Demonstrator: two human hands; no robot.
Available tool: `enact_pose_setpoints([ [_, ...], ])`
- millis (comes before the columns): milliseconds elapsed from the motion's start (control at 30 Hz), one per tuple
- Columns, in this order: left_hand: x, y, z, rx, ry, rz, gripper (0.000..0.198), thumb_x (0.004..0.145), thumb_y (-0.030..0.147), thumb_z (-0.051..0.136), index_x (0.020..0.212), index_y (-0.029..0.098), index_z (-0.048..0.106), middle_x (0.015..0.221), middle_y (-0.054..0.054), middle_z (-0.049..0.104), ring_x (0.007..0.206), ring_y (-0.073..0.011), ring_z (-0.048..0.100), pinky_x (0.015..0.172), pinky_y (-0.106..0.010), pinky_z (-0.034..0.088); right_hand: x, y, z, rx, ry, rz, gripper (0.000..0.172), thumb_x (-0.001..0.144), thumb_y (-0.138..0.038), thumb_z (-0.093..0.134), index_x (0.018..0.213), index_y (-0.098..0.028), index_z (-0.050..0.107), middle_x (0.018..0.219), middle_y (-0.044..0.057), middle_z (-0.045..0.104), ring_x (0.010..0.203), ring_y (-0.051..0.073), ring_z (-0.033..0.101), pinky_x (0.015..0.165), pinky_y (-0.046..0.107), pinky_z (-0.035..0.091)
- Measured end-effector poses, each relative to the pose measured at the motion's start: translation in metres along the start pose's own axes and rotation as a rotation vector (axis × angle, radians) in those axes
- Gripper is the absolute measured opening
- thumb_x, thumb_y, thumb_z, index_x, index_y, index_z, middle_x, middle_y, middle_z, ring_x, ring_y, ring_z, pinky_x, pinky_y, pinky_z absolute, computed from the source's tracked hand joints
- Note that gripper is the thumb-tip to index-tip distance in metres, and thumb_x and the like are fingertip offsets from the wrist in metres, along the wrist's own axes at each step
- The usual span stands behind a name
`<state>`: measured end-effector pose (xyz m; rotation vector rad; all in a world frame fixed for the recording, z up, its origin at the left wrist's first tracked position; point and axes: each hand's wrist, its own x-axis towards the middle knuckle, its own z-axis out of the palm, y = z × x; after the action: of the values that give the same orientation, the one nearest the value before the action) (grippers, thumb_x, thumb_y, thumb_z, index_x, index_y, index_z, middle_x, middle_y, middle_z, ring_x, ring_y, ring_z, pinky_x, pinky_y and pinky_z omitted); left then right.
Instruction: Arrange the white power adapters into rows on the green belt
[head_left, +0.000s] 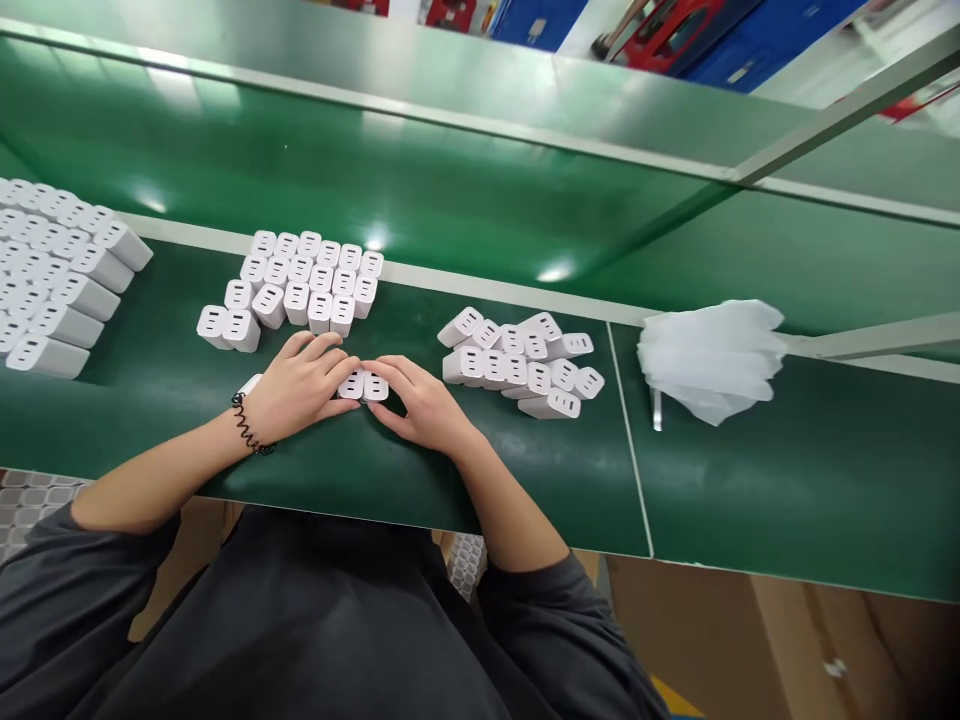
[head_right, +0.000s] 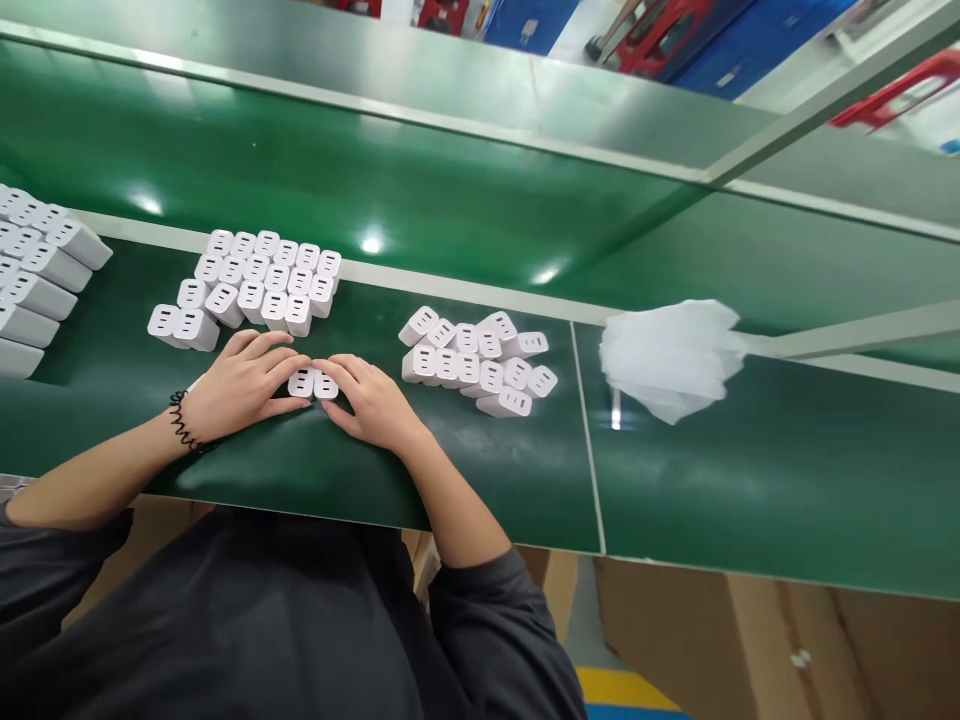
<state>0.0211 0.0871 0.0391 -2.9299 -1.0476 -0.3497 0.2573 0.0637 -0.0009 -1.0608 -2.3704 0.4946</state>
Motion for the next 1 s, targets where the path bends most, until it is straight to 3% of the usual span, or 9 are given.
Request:
enact_pose_setpoints([
  [333,-0.003,0.002,0.002,0.052,0.075,0.069,0.037,0.099,0.044,0.057,0.120,0.014,0.065,0.107,-0.010,0.073,0.115,-0.0294,0.061,0.093,-0.041,0.044,-0.006,0.001,0.005,-0.057,0.098,-0.042,0.050,0.099,-0.030,0.056,0.146,-0.021,0.041,0.122,0.013,0.065,0.109,0.025,0.064,0.090,0.039,0.058],
  [667,-0.001,0.003,0.000,0.045,0.039,0.064,0.041,0.097,0.045,0.060,0.124,0.014,0.062,0.109,-0.009,0.073,0.115,-0.0294,0.061,0.092,-0.041,0.045,-0.008,-0.001,0.001,-0.084,0.065,-0.031,0.051,0.100,-0.032,0.054,0.148,-0.022,0.038,0.122,0.012,0.066,0.107,0.024,0.066,0.087,0.038,0.058],
  [867,-0.003,0.003,-0.019,-0.022,-0.023,0.011,0.050,0.095,0.053,0.060,0.127,0.015,0.060,0.113,-0.013,0.071,0.119,-0.0318,0.059,0.093,-0.043,0.046,-0.008,-0.005,-0.007,0.007,0.041,-0.045,0.071,0.093,-0.052,0.063,0.150,-0.021,0.035,0.121,0.013,0.067,0.104,0.026,0.069,0.084,0.040,0.060],
  [1000,-0.006,-0.001,-0.030,-0.065,-0.043,0.000,0.044,0.094,0.056,0.060,0.114,0.017,0.064,0.103,-0.011,0.072,0.113,-0.0312,0.061,0.087,-0.042,0.047,-0.010,-0.009,-0.005,0.175,0.037,-0.036,0.076,0.092,-0.048,0.066,0.154,-0.026,0.028,0.127,0.011,0.063,0.096,0.020,0.070,0.078,0.033,0.062],
])
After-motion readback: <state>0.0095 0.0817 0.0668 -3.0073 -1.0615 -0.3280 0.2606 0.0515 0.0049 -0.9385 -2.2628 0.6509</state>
